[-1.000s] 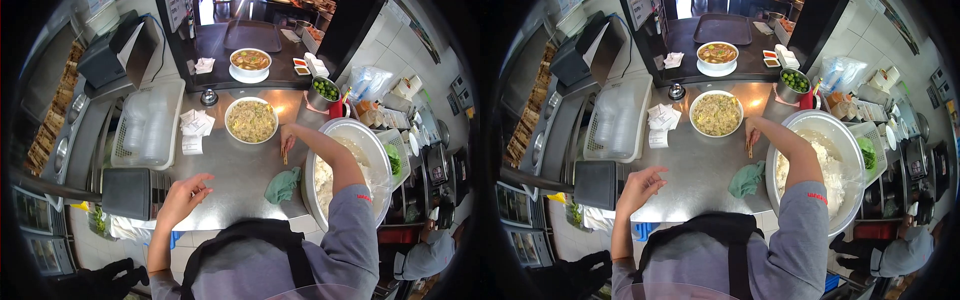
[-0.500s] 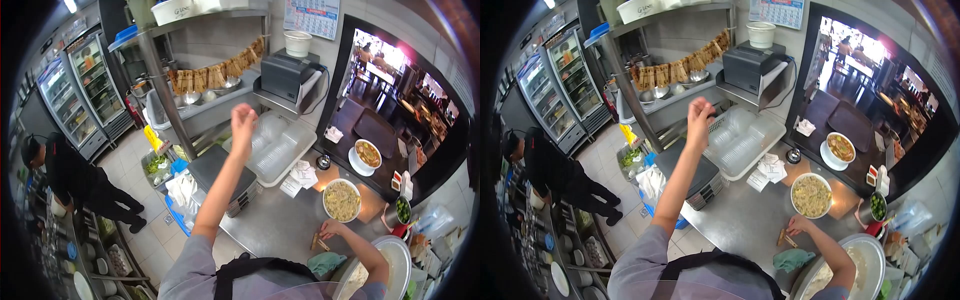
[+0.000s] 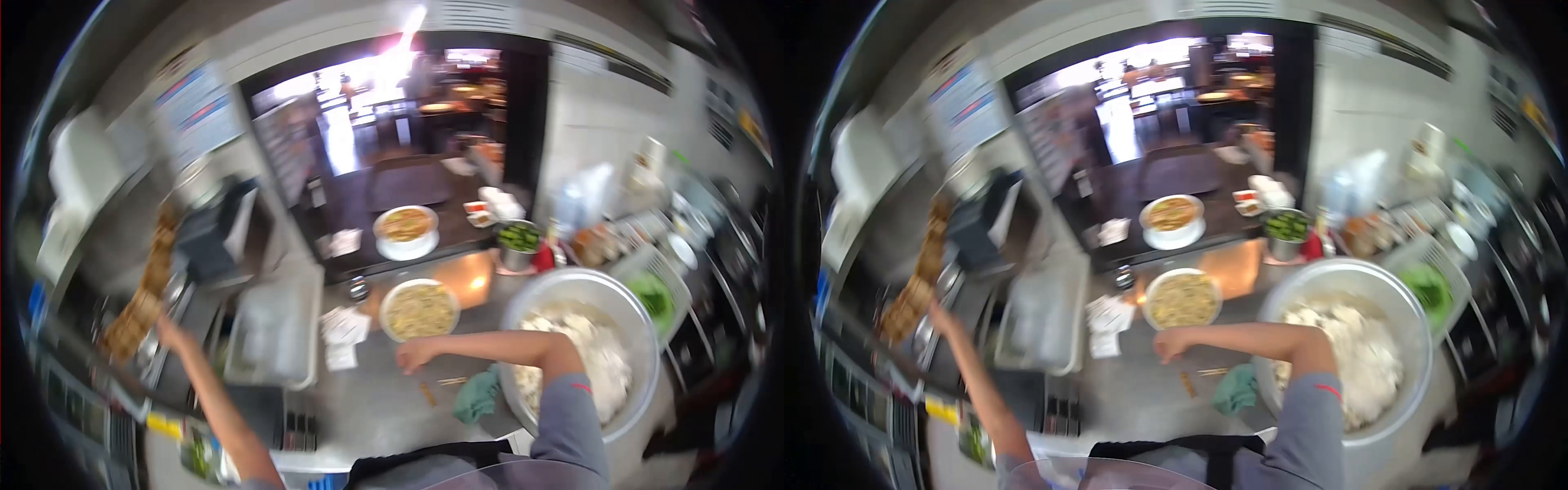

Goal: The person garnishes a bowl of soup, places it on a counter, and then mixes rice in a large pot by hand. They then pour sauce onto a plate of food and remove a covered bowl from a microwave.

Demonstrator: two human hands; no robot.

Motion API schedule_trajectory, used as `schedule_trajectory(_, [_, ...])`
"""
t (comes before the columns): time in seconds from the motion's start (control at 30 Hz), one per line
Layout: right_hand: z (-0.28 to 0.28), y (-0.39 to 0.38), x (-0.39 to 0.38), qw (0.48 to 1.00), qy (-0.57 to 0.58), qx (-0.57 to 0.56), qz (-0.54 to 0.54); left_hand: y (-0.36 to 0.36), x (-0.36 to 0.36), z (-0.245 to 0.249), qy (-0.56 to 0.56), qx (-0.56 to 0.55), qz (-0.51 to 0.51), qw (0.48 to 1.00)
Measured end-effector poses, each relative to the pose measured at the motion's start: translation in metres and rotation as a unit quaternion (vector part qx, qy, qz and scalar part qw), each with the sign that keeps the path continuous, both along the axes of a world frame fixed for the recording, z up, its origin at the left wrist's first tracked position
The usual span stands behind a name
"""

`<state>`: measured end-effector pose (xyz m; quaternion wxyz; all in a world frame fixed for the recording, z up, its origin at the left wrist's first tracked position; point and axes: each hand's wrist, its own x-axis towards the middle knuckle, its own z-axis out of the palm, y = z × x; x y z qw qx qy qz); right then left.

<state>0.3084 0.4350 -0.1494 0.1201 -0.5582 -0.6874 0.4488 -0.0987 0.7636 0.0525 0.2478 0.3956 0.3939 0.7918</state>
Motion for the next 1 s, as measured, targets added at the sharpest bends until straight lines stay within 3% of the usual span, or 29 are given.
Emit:
schedule_trajectory(0.03, [-0.003,0.007,0.0,1.0,0.014,-0.011,0.002,0.031,-0.019,-0.018,0.058,-0.029,0.043,0.997])
schedule_trajectory(0.1, [0.002,0.01,-0.003,0.998,0.064,0.006,-0.021,0.017,-0.004,-0.023,-0.043,-0.03,0.019,0.998])
schedule_trajectory(0.17, [0.045,0.004,-0.012,0.998,0.033,0.046,-0.016,-0.011,0.017,-0.011,-0.101,-0.074,-0.014,0.992])
schedule_trajectory(0.2, [0.041,0.019,-0.022,0.976,-0.018,0.216,-0.012,-0.051,0.039,-0.002,-0.123,-0.119,-0.024,0.985])
schedule_trajectory(0.23, [0.039,0.027,-0.026,0.922,-0.066,0.382,-0.002,-0.07,0.053,-0.004,-0.115,-0.099,-0.075,0.985])
schedule_trajectory(0.27, [0.072,0.019,-0.035,0.91,-0.005,0.413,-0.045,-0.085,0.063,-0.011,-0.107,-0.08,-0.125,0.983])
schedule_trajectory(0.3, [0.122,0.003,-0.051,0.892,0.056,0.44,-0.087,-0.1,0.077,-0.02,-0.005,-0.03,-0.176,0.984])
schedule_trajectory(0.33, [0.151,-0.005,-0.059,0.847,0.013,0.523,-0.092,-0.118,0.093,-0.029,0.097,0.02,-0.223,0.97])
schedule_trajectory(0.4, [0.189,-0.012,-0.067,0.767,-0.093,0.629,-0.086,-0.19,0.135,-0.017,0.393,0.134,-0.141,0.899])
schedule_trajectory(0.47, [0.206,-0.013,-0.069,0.7,-0.213,0.679,-0.066,-0.247,0.168,0.0,0.557,0.239,-0.053,0.793])
schedule_trajectory(0.57, [0.197,-0.008,-0.063,0.752,-0.209,0.621,-0.078,-0.281,0.198,-0.006,0.542,0.274,-0.085,0.79])
schedule_trajectory(0.67, [0.191,-0.013,-0.04,0.831,-0.216,0.508,-0.062,-0.289,0.219,-0.03,0.477,0.243,-0.15,0.831])
schedule_trajectory(0.7, [0.189,-0.014,-0.029,0.835,-0.213,0.501,-0.078,-0.287,0.225,-0.046,0.466,0.231,-0.169,0.837])
schedule_trajectory(0.77, [0.196,-0.014,0.001,0.892,-0.159,0.396,-0.15,-0.288,0.239,-0.092,0.436,0.145,-0.253,0.852])
schedule_trajectory(0.83, [0.154,0.017,0.056,0.819,-0.104,0.519,-0.221,-0.285,0.243,-0.149,0.398,0.046,-0.327,0.856])
schedule_trajectory(0.87, [0.163,0.017,0.077,0.897,0.04,0.299,-0.322,-0.283,0.24,-0.182,0.376,-0.005,-0.359,0.854])
schedule_trajectory(0.9, [0.164,0.018,0.096,0.86,0.101,0.307,-0.394,-0.281,0.239,-0.209,0.352,-0.054,-0.39,0.849])
schedule_trajectory(1.0, [0.141,0.029,0.178,0.717,0.353,0.296,-0.524,-0.288,0.233,-0.264,0.387,-0.066,-0.367,0.843])
